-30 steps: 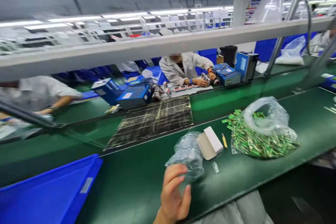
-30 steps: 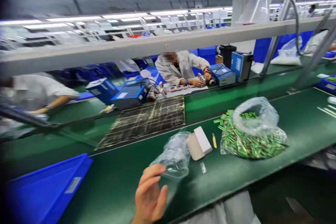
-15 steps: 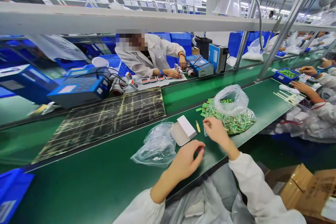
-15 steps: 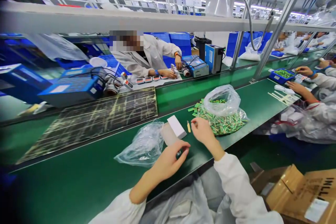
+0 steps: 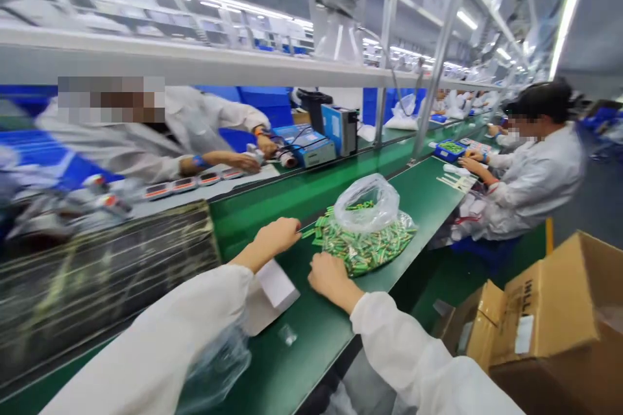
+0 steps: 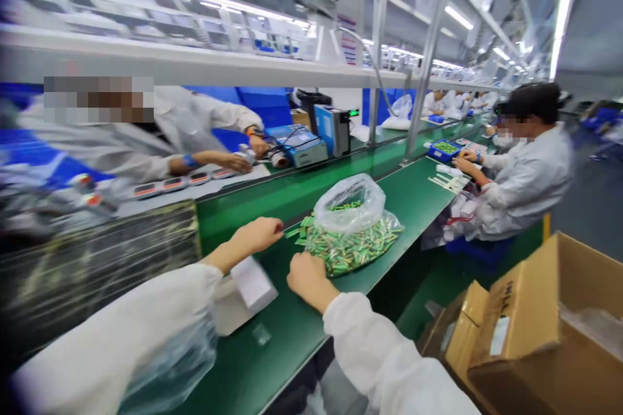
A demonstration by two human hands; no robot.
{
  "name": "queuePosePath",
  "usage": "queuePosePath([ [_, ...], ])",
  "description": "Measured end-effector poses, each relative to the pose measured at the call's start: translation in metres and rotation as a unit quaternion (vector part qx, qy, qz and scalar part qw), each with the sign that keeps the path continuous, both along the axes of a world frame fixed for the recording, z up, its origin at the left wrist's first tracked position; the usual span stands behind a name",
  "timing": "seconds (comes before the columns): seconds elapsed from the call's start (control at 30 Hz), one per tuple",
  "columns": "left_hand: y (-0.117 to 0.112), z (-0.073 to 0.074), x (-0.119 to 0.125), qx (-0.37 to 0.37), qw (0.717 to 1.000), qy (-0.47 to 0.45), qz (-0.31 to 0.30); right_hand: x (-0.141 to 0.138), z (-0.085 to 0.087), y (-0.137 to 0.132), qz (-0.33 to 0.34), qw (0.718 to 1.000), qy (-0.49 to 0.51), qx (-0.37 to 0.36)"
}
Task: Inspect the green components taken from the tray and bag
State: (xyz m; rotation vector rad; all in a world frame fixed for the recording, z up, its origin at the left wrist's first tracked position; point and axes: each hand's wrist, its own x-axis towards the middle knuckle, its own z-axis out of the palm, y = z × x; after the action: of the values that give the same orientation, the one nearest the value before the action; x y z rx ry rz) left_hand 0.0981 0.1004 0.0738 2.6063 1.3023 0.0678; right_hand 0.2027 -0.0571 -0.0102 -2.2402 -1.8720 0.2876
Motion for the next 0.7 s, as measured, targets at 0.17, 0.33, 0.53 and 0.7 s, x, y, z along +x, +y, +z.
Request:
queuePosePath([
  [0.17, 0.037, -0.067, 0.021, -0.021, 0.994, 0.066, -0.08, 0.018, -0.018, -0.012, 0.027, 0.991, 0.093, 0.092],
  [0.33, 0.051, -0.08, 0.023, -0.035, 0.992, 0.077, -0.089, 0.033, -0.023, -0.013, 0.027, 0.976, 0.14, 0.167],
  [0.53, 0.043, -0.061, 0.009, -0.051, 0.988, 0.091, -0.112, 0.065, -0.018, -0.009, -0.019, 0.969, 0.142, 0.2],
  [0.7, 0.048, -0.069, 0.003, -0.08, 0.99, 0.074, -0.087, 0.109, -0.021, -0.002, -0.036, 0.963, 0.153, 0.219],
])
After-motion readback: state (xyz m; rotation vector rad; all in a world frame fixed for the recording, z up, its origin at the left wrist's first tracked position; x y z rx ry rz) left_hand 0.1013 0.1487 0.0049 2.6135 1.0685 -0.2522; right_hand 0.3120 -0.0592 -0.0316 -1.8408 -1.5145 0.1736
